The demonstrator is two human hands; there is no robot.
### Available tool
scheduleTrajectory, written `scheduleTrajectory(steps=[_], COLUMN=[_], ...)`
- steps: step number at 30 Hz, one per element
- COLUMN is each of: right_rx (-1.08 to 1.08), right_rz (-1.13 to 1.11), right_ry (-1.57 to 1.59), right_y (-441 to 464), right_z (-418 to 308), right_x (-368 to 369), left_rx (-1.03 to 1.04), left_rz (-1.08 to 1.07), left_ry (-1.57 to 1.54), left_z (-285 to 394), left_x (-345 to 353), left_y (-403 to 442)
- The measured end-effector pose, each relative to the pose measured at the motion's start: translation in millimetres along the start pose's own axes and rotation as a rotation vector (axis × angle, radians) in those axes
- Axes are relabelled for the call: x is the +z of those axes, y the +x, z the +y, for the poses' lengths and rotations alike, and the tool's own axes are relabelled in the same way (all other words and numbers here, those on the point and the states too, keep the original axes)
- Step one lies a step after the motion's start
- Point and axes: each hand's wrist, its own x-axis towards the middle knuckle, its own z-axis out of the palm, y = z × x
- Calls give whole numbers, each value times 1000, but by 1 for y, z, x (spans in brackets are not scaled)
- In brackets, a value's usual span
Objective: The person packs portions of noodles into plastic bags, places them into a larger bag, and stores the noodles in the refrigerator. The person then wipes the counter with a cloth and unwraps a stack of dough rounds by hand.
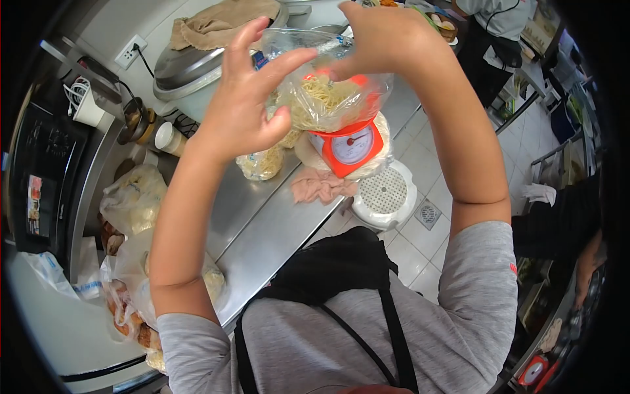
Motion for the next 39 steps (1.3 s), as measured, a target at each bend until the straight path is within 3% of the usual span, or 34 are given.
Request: scheduleTrajectory(steps=[3, 7, 10, 13, 14, 16, 17, 18, 19, 20, 23, 27, 30, 32, 34, 37, 39], right_rx=[25, -44, -99, -96, -100, -231, -305, -433, -557, -566, -551, -545, -781, -978, -951, -745, -815], right_rz=[-48, -39, 237, 349, 372, 494, 544, 337, 138, 60, -13, -112, 107, -173, -434, -687, -738], right_ry=[-70, -185, -60, 52, 239, 359, 423, 355, 282, 376, 483, 400, 725, 684, 386, 464, 236], right_y=[10, 25, 31, 15, 7, -3, -4, -2, -1, -5, -15, -25, -39, -54, -55, -58, -59], right_z=[3, 0, -12, -39, -50, -78, -94, -111, -128, -137, -158, -180, -212, -235, -267, -284, -276], right_x=[16, 33, 14, -27, -37, -16, 4, 37, 69, 85, 107, 132, 147, 154, 181, 236, 230], left_rx=[12, -130, -233, -225, -253, -275, -214, -239, -601, -730, -837, -816, -928, -891, -838, -754, -731], left_rz=[45, 65, 192, 371, 418, 519, 307, 93, -124, 8, -7, -3, -37, -13, -6, -39, -97], left_ry=[56, 280, 250, 172, 166, 33, 285, 371, 147, 114, 80, -15, -90, -97, -82, -1, 62], left_z=[-5, -29, -44, -30, -21, -11, -14, -19, -27, -28, -9, 1, 8, 12, 14, 12, 10], left_x=[11, 2, -36, -88, -103, -110, -97, -76, -64, -64, -82, -63, -39, -38, -37, -37, -37], left_y=[-1, -9, -21, -36, -47, -76, -99, -132, -165, -185, -214, -258, -277, -275, -276, -279, -288])
